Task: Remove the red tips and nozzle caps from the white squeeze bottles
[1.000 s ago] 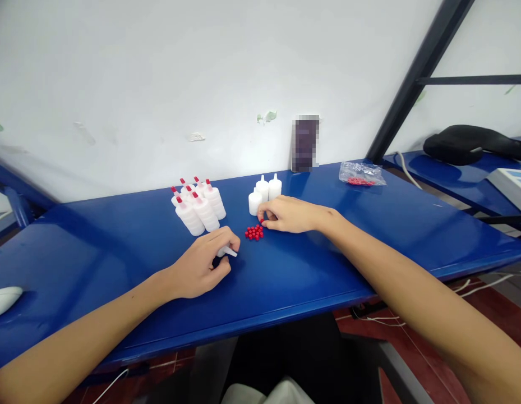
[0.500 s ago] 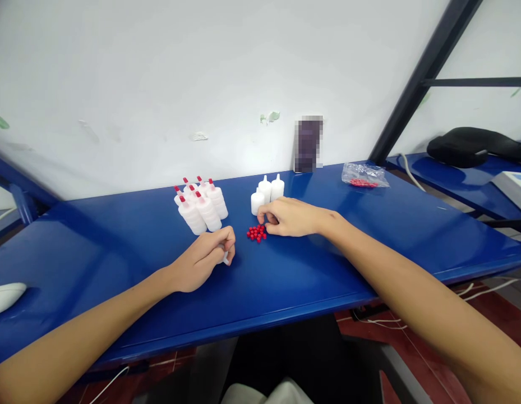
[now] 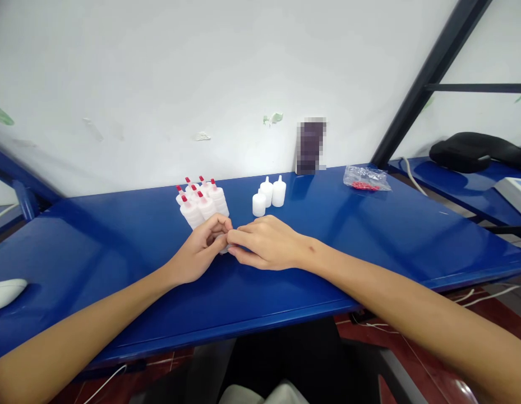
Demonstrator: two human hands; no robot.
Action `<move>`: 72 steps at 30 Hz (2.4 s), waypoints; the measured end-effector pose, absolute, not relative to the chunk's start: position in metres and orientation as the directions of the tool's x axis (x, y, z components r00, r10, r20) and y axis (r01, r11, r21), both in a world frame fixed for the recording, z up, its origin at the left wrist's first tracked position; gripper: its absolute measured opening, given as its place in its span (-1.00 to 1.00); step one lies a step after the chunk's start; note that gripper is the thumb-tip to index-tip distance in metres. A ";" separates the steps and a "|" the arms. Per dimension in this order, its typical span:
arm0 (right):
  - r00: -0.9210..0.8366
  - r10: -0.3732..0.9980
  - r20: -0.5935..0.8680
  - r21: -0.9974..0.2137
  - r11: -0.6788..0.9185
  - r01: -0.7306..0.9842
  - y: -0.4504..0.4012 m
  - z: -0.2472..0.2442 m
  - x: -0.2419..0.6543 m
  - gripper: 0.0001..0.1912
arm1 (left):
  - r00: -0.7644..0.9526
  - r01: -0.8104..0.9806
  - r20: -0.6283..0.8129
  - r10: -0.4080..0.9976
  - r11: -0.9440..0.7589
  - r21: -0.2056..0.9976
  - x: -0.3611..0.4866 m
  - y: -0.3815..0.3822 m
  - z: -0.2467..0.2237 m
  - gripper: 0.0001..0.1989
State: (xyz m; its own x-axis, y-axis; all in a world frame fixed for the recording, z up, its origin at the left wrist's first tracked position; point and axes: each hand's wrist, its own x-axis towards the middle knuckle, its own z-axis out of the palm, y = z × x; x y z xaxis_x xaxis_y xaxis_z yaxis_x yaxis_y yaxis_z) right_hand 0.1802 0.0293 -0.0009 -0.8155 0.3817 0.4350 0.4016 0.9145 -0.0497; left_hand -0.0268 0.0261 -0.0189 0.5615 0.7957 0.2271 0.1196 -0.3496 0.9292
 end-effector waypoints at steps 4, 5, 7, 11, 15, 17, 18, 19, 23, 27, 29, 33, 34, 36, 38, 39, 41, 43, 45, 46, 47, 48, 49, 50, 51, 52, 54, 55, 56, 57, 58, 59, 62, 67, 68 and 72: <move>-0.773 0.384 0.505 -0.054 0.908 0.415 0.032 0.001 0.186 -0.77 | 0.535 0.115 0.235 0.812 -0.345 0.932 -0.027 0.026 -0.017 -0.86; -0.745 0.396 0.537 -0.078 0.903 0.423 0.033 0.002 0.188 -0.78 | 0.525 0.123 0.231 0.819 -0.341 0.932 -0.027 0.026 -0.017 -0.87; -0.647 0.457 0.611 -0.153 0.869 0.470 0.037 0.006 0.195 -0.81 | 0.509 0.141 0.224 0.831 -0.337 0.931 -0.028 0.026 -0.018 -0.92; -0.309 0.610 0.730 -0.315 0.701 0.639 0.052 0.017 0.216 -0.82 | 0.567 0.223 0.233 0.790 -0.419 0.880 -0.029 0.026 -0.015 -0.91; -0.107 0.669 0.736 -0.416 0.571 0.708 0.068 0.022 0.228 -0.83 | 0.678 0.250 0.275 0.682 -0.566 0.786 -0.028 0.023 -0.010 -0.87; -0.090 0.680 0.727 -0.441 0.564 0.698 0.072 0.018 0.228 -0.83 | 0.717 0.229 0.281 0.638 -0.596 0.770 -0.028 0.022 -0.009 -0.87; -0.090 0.685 0.723 -0.451 0.565 0.691 0.074 0.016 0.227 -0.83 | 0.730 0.216 0.286 0.621 -0.605 0.766 -0.028 0.022 -0.009 -0.87; -0.091 0.691 0.717 -0.459 0.567 0.684 0.075 0.014 0.225 -0.84 | 0.735 0.207 0.292 0.611 -0.614 0.762 -0.029 0.022 -0.009 -0.87; -0.098 0.711 0.697 -0.478 0.562 0.675 0.078 0.006 0.217 -0.83 | 0.718 0.271 0.298 0.629 -0.647 0.713 -0.028 0.020 -0.011 -0.86; -0.098 0.726 0.681 -0.476 0.540 0.694 0.080 0.005 0.215 -0.82 | 0.722 0.347 0.277 0.634 -0.678 0.648 -0.026 0.017 -0.014 -0.86; -0.105 0.733 0.672 -0.471 0.533 0.703 0.082 0.005 0.215 -0.80 | 0.723 0.355 0.292 0.625 -0.700 0.620 -0.026 0.016 -0.014 -0.88; -0.160 0.759 0.631 -0.443 0.522 0.729 0.085 0.003 0.215 -0.76 | 0.625 0.347 0.569 0.534 -0.843 0.410 -0.036 0.021 -0.004 -0.93; -0.177 0.770 0.613 -0.437 0.517 0.736 0.085 0.002 0.215 -0.75 | 0.567 0.358 0.679 0.466 -0.882 0.306 -0.042 0.024 0.002 -0.94; -0.200 0.791 0.579 -0.435 0.507 0.744 0.086 0.001 0.215 -0.74 | 0.421 0.456 0.841 0.339 -0.881 0.127 -0.054 0.034 0.013 -0.89; -0.208 0.801 0.561 -0.440 0.501 0.745 0.085 0.000 0.215 -0.74 | 0.259 0.646 0.918 0.300 -0.760 0.066 -0.067 0.045 0.023 -0.73; -0.207 0.802 0.561 -0.443 0.502 0.742 0.084 0.000 0.215 -0.73 | 0.220 0.703 0.921 0.321 -0.707 0.079 -0.073 0.051 0.026 -0.67; -0.209 0.795 0.570 -0.453 0.516 0.727 0.081 -0.001 0.216 -0.75 | 0.181 0.751 0.886 0.426 -0.641 0.155 -0.081 0.060 0.027 -0.67; -0.215 0.783 0.584 -0.468 0.540 0.699 0.078 -0.002 0.216 -0.77 | 0.192 0.767 0.824 0.534 -0.605 0.213 -0.084 0.066 0.022 -0.80; -0.220 0.770 0.598 -0.481 0.565 0.671 0.075 -0.002 0.216 -0.80 | 0.250 0.796 0.773 0.583 -0.578 0.179 -0.085 0.068 0.016 -0.87; -0.220 0.765 0.606 -0.485 0.574 0.660 0.074 -0.003 0.216 -0.82 | 0.280 0.814 0.761 0.586 -0.565 0.135 -0.084 0.069 0.013 -0.86; -0.222 0.760 0.612 -0.487 0.582 0.651 0.073 -0.003 0.216 -0.83 | 0.302 0.829 0.758 0.578 -0.551 0.089 -0.083 0.069 0.010 -0.84; -0.223 0.755 0.617 -0.487 0.589 0.645 0.072 -0.003 0.215 -0.85 | 0.317 0.837 0.764 0.562 -0.544 0.054 -0.082 0.068 0.008 -0.82; -0.228 0.751 0.620 -0.485 0.595 0.641 0.071 -0.003 0.215 -0.86 | 0.327 0.835 0.773 0.543 -0.549 0.033 -0.081 0.067 0.007 -0.80; -0.235 0.747 0.622 -0.480 0.601 0.639 0.071 -0.003 0.214 -0.87 | 0.338 0.822 0.781 0.524 -0.569 0.026 -0.080 0.066 0.007 -0.78; -0.247 0.744 0.621 -0.474 0.607 0.638 0.070 -0.003 0.213 -0.88 | 0.356 0.798 0.787 0.504 -0.602 0.025 -0.078 0.064 0.007 -0.77; -0.259 0.741 0.620 -0.467 0.614 0.637 0.070 -0.003 0.213 -0.89 | 0.378 0.766 0.790 0.482 -0.643 0.025 -0.077 0.061 0.007 -0.75; -0.285 0.738 0.612 -0.459 0.625 0.631 0.069 -0.003 0.212 -0.88 | 0.421 0.693 0.797 0.433 -0.720 0.025 -0.072 0.056 0.007 -0.74; -0.298 0.737 0.606 -0.458 0.631 0.626 0.069 -0.003 0.212 -0.88 | 0.434 0.660 0.801 0.411 -0.751 0.028 -0.069 0.053 0.006 -0.75; -0.311 0.737 0.600 -0.459 0.635 0.621 0.069 -0.003 0.211 -0.88 | 0.442 0.628 0.807 0.392 -0.778 0.034 -0.066 0.050 0.006 -0.76; -0.322 0.737 0.594 -0.460 0.640 0.616 0.069 -0.004 0.211 -0.88 | 0.441 0.598 0.813 0.379 -0.800 0.049 -0.063 0.048 0.004 -0.78; -0.335 0.736 0.589 -0.461 0.646 0.609 0.069 -0.004 0.211 -0.88 | 0.430 0.568 0.821 0.374 -0.819 0.076 -0.060 0.045 0.002 -0.80; -0.350 0.733 0.583 -0.460 0.653 0.601 0.069 -0.005 0.211 -0.88 | 0.413 0.538 0.828 0.381 -0.835 0.116 -0.057 0.043 0.000 -0.81; -0.397 0.708 0.584 -0.454 0.690 0.564 0.068 -0.005 0.210 -0.87 | 0.369 0.424 0.804 0.467 -0.854 0.301 -0.049 0.034 -0.005 -0.84; -0.443 0.636 0.632 -0.427 0.763 0.486 0.060 -0.002 0.208 -0.83 | 0.483 0.281 0.657 0.579 -0.813 0.510 -0.038 0.020 -0.006 -0.83; -0.461 0.612 0.642 -0.419 0.784 0.458 0.057 -0.001 0.207 -0.82 | 0.513 0.261 0.627 0.587 -0.802 0.537 -0.035 0.018 -0.005 -0.79; -0.568 0.445 0.692 -0.323 0.895 0.307 0.042 0.001 0.198 -0.71 | 0.658 0.198 0.452 0.602 -0.718 0.667 -0.028 0.015 -0.008 -0.67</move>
